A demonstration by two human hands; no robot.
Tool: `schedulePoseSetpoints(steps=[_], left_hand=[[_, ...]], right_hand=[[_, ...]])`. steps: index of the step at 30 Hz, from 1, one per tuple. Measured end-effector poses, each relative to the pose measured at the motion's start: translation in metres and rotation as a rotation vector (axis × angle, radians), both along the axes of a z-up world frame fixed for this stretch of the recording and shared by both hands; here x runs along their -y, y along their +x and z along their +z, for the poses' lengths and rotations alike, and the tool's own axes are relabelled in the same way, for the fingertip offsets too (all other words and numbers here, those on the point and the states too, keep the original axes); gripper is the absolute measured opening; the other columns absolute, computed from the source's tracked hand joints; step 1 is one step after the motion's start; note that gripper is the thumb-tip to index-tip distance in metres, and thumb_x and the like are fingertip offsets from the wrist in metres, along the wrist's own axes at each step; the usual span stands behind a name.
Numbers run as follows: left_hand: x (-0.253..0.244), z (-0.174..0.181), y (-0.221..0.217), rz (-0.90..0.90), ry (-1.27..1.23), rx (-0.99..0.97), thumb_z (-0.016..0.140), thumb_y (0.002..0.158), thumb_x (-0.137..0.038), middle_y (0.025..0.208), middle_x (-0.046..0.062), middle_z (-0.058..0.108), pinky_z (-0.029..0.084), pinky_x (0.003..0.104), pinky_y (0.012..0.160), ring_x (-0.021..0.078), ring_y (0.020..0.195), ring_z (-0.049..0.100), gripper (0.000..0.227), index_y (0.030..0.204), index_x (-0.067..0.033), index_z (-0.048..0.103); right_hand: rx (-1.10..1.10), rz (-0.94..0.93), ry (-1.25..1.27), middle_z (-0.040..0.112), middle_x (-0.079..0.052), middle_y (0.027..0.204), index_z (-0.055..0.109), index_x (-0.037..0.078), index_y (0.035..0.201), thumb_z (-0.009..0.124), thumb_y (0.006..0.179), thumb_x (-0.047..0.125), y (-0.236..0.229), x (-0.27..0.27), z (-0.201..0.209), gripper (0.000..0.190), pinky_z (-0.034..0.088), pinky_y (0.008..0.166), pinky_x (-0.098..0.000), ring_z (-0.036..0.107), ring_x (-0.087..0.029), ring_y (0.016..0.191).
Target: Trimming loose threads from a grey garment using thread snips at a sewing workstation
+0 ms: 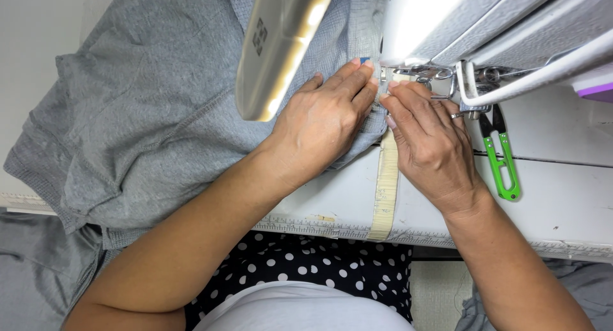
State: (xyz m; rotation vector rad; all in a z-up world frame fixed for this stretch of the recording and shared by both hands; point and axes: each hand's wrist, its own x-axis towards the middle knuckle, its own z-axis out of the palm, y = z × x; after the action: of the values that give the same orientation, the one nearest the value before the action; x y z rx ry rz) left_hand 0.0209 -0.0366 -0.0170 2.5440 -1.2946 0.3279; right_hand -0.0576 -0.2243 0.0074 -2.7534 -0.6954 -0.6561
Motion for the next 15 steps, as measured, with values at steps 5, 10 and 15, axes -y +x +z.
schedulePoseSetpoints(steps=[5,10,15], left_hand=[[0.008,-0.01,0.005,0.036,0.021,0.051,0.054,0.099,-0.016,0.145,0.013,0.057,0.059,0.053,0.087,0.0274,0.138,0.055,0.036,0.132,-0.003,0.058],[0.01,-0.014,0.01,0.007,-0.15,-0.022,0.054,0.104,-0.018,0.136,0.016,0.062,0.055,0.049,0.086,0.033,0.134,0.058,0.031,0.129,-0.001,0.057],[0.028,-0.03,0.053,0.027,-0.448,0.101,0.058,0.079,-0.004,0.098,0.017,0.063,0.047,0.048,0.093,0.0403,0.096,0.059,0.013,0.092,-0.0067,0.061]], right_hand=[[0.001,-0.005,0.014,0.067,-0.017,0.131,0.067,-0.006,0.126,0.054,0.109,-0.005,-0.001,-0.001,0.0,0.021,0.047,0.096,-0.0422,0.067,-0.034,0.124],[-0.009,0.024,0.089,0.063,-0.023,0.134,0.063,-0.009,0.129,0.051,0.111,-0.003,-0.002,0.001,-0.005,0.023,0.047,0.099,-0.0458,0.064,-0.039,0.126],[-0.005,0.082,0.136,0.063,-0.029,0.128,0.065,-0.017,0.124,0.052,0.109,-0.009,-0.002,-0.004,0.002,0.021,0.05,0.106,-0.052,0.063,-0.046,0.121]])
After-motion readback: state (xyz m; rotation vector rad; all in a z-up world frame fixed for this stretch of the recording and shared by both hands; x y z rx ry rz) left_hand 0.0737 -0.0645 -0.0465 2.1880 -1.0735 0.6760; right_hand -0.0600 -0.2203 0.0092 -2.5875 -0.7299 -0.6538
